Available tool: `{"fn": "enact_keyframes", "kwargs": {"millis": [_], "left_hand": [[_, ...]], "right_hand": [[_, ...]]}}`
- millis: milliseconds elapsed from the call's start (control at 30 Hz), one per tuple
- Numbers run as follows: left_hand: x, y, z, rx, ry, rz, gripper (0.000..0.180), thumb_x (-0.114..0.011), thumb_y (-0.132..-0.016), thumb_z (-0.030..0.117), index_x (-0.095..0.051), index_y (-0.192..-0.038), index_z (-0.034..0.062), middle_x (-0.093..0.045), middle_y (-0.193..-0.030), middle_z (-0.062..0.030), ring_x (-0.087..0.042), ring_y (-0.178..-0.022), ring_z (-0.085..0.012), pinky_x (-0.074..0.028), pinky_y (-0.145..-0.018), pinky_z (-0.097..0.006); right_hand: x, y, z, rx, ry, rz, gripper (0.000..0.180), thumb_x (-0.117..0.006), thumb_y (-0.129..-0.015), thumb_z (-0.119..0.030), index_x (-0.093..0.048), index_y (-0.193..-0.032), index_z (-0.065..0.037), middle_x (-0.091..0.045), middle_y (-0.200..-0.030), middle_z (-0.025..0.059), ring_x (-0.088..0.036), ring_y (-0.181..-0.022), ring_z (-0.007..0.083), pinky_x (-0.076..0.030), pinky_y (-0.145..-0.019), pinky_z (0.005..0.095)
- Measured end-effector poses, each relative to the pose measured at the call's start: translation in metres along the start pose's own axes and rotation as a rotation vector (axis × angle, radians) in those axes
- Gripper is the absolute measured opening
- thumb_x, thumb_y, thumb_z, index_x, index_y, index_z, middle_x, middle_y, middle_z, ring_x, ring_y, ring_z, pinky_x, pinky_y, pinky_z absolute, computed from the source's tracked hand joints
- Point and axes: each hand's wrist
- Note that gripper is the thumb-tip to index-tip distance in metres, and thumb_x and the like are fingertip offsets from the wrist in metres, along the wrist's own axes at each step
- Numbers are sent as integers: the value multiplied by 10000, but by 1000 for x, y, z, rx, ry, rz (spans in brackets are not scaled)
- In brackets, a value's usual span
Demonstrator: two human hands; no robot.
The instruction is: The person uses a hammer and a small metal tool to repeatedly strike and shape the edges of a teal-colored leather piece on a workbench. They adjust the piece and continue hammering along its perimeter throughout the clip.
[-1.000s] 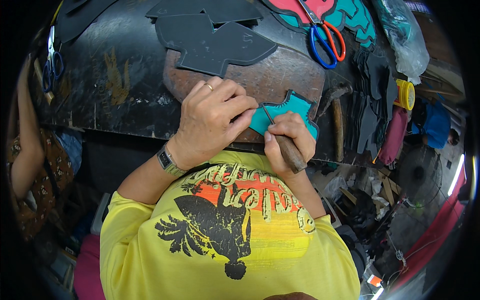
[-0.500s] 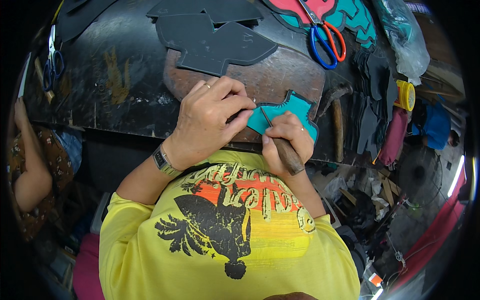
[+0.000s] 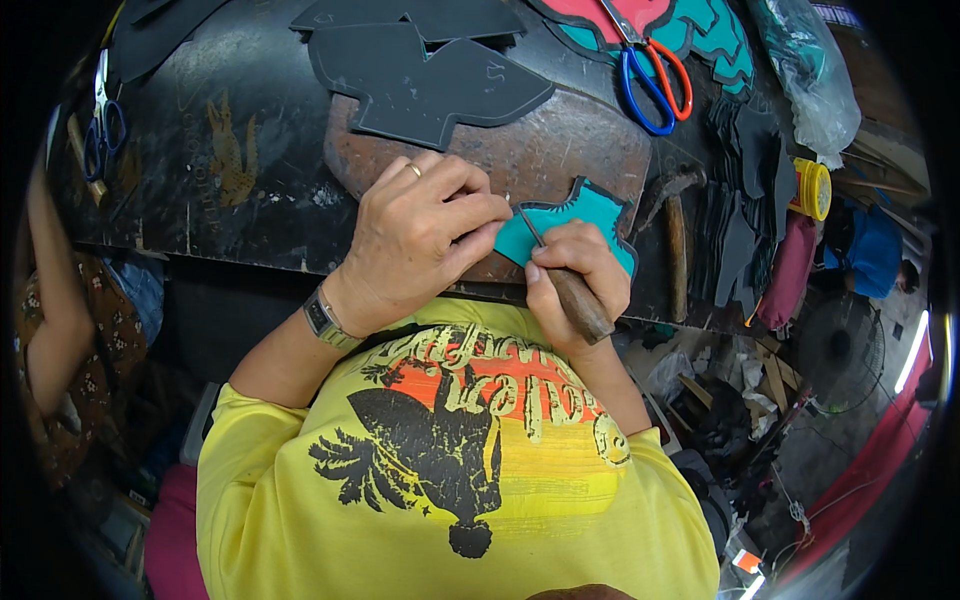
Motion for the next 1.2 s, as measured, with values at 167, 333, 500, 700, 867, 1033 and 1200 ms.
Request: {"fn": "enact_keyframes", "kwargs": {"millis": [167,333,500,700,867,1033,1200], "left_hand": [[0,0,1,14,0,-3,151,-833,-810,118,-787,-953,111,-678,-947,-9,-646,-889,-205,-480,-793,-367],[-1,-1,3,43,9,9,154,-840,-799,88,-795,-945,105,-689,-959,-26,-656,-869,-223,-504,-794,-374],[-1,1,2,47,23,-4,157,-833,-822,114,-777,-966,81,-666,-1048,-36,-650,-884,-217,-491,-789,-366],[4,5,5,58,51,-7,204,-840,-817,115,-756,-991,51,-653,-1054,-58,-643,-940,-243,-477,-811,-375],[6,6,7,82,70,-17,242,-879,-766,80,-790,-989,52,-687,-1048,-57,-672,-958,-245,-501,-852,-382],[4,6,4,42,79,-12,196,-837,-811,105,-770,-989,52,-659,-1047,-54,-653,-980,-235,-470,-832,-375],[2,7,3,43,79,-6,193,-831,-817,105,-782,-1001,72,-658,-1034,-42,-650,-963,-225,-464,-824,-369]], "right_hand": [[0,-2,-2,6,23,-28,248,-744,-698,86,-679,-918,-10,-669,-802,127,-661,-670,237,-526,-607,325],[0,-2,-3,5,40,-36,248,-747,-698,83,-678,-917,-12,-663,-799,129,-663,-671,244,-526,-606,333],[-2,-3,-5,36,96,-74,260,-751,-680,88,-673,-908,-10,-659,-796,122,-657,-684,250,-524,-619,346],[-3,-5,-8,42,130,-85,270,-743,-654,96,-671,-891,-11,-650,-788,118,-632,-665,250,-511,-616,346],[0,-5,-5,23,49,-88,263,-735,-643,99,-673,-874,-10,-642,-779,113,-625,-650,244,-502,-595,339],[0,-3,-3,2,5,-64,244,-723,-655,98,-678,-868,-11,-646,-779,114,-643,-661,244,-512,-593,334],[-2,0,-1,28,19,-22,239,-726,-681,97,-681,-892,-7,-658,-792,123,-651,-666,247,-522,-604,334]]}}
Point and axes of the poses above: each hand's wrist, its own y-axis away from the middle knuckle, its own x-axis out of the back of the hand, z = x × y
